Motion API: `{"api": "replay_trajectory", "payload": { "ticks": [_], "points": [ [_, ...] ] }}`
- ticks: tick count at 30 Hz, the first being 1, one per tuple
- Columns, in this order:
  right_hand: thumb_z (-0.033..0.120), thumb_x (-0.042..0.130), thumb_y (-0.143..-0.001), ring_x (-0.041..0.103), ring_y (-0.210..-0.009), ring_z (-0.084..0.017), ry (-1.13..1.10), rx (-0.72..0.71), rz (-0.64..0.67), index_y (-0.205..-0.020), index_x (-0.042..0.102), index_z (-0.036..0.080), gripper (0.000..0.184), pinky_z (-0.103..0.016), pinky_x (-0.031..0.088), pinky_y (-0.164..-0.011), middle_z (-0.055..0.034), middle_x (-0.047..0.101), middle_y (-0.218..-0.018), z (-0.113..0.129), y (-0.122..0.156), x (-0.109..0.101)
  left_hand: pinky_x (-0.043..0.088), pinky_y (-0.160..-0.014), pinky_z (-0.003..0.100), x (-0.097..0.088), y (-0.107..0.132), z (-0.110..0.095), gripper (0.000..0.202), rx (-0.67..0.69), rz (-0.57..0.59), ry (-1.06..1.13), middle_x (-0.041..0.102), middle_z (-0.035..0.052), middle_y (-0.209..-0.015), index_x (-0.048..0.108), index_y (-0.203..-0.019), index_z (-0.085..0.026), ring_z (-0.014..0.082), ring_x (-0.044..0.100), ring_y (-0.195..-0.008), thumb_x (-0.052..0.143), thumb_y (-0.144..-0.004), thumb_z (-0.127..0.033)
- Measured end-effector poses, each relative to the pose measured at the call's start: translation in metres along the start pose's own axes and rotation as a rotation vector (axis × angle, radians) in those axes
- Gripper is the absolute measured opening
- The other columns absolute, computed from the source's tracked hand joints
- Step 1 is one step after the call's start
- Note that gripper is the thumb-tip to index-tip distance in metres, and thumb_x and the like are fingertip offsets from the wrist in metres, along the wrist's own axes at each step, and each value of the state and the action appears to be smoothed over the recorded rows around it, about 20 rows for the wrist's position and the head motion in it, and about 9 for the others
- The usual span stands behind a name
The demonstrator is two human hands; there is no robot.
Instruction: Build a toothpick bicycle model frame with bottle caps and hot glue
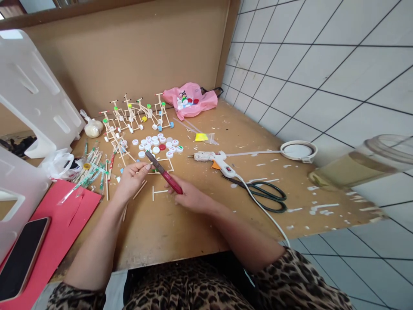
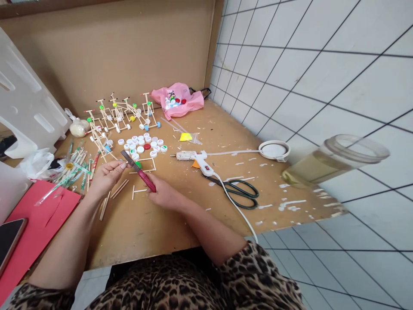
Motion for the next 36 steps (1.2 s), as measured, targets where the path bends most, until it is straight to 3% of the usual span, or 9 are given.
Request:
{"api": "replay_trajectory", "payload": {
  "ticks": [4,9,14,19,25,31,36],
  "points": [
    [0.010,0.046,-0.060,0.051,-0.079,-0.016,-0.005,0.015,0.027,-0.122,0.047,0.017,0.062,-0.029,0.044,-0.070,-0.0024,0.053,-0.090,-0.001,0.000,0.001,0.050,-0.067,0.029,-0.004,0.004,-0.009,0.034,0.100,-0.072,-0.081,0.071,0.0055,-0.067,0.073,-0.069,-0.016,0.0198,0.064,-0.070,0.061,-0.070,-0.048],
    [0.010,0.046,-0.058,0.052,-0.090,-0.019,0.007,0.006,0.015,-0.124,0.046,0.017,0.067,-0.032,0.044,-0.078,-0.0043,0.055,-0.097,0.003,0.000,-0.002,0.050,-0.061,0.027,-0.006,0.011,-0.020,0.030,0.233,-0.137,-0.269,0.074,0.0052,-0.071,0.074,-0.078,-0.017,0.0194,0.066,-0.066,0.055,-0.079,-0.040],
    [0.010,0.045,-0.059,0.049,-0.077,-0.016,0.047,0.019,-0.017,-0.116,0.050,0.017,0.058,-0.030,0.043,-0.072,-0.0010,0.052,-0.084,0.006,0.001,-0.004,0.050,-0.059,0.026,-0.005,0.014,-0.027,0.026,0.315,-0.163,-0.381,0.076,0.0063,-0.077,0.074,-0.080,-0.019,0.0199,0.069,-0.068,0.053,-0.082,-0.034],
    [0.009,0.044,-0.063,0.046,-0.071,-0.015,0.078,0.001,-0.058,-0.111,0.051,0.017,0.049,-0.029,0.041,-0.070,0.0009,0.049,-0.079,0.008,0.002,-0.005,0.050,-0.060,0.026,-0.002,0.013,-0.026,0.026,0.318,-0.140,-0.351,0.076,0.0057,-0.076,0.073,-0.079,-0.018,0.0189,0.069,-0.067,0.052,-0.081,-0.032],
    [0.008,0.044,-0.059,0.049,-0.077,-0.017,0.067,0.007,-0.055,-0.115,0.049,0.017,0.057,-0.032,0.043,-0.076,-0.0018,0.055,-0.087,0.007,0.003,-0.006,0.050,-0.062,0.027,-0.001,0.010,-0.018,0.026,0.235,-0.127,-0.241,0.075,0.0044,-0.073,0.071,-0.076,-0.017,0.0183,0.067,-0.067,0.053,-0.079,-0.036],
    [0.008,0.044,-0.056,0.054,-0.094,-0.022,0.063,-0.005,-0.025,-0.121,0.049,0.017,0.066,-0.038,0.043,-0.088,-0.0079,0.059,-0.105,0.009,0.006,-0.005,0.049,-0.062,0.027,-0.001,0.010,-0.018,0.026,0.183,-0.114,-0.215,0.074,0.0048,-0.072,0.071,-0.074,-0.017,0.0188,0.066,-0.066,0.054,-0.077,-0.037],
    [0.006,0.044,-0.057,0.053,-0.108,-0.025,0.070,-0.024,-0.014,-0.127,0.045,0.018,0.071,-0.042,0.041,-0.097,-0.0102,0.058,-0.115,0.008,0.006,-0.004,0.049,-0.062,0.027,0.001,0.010,-0.023,0.028,0.215,-0.058,-0.244,0.074,0.0050,-0.073,0.072,-0.073,-0.018,0.0191,0.066,-0.066,0.053,-0.079,-0.038]
  ]
}}
Point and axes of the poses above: each hand's wrist, its own y-axis away from the middle knuckle, its own x-axis out of the palm, z = x × y, the point moved 10 cm from there along -y, towards the middle knuckle
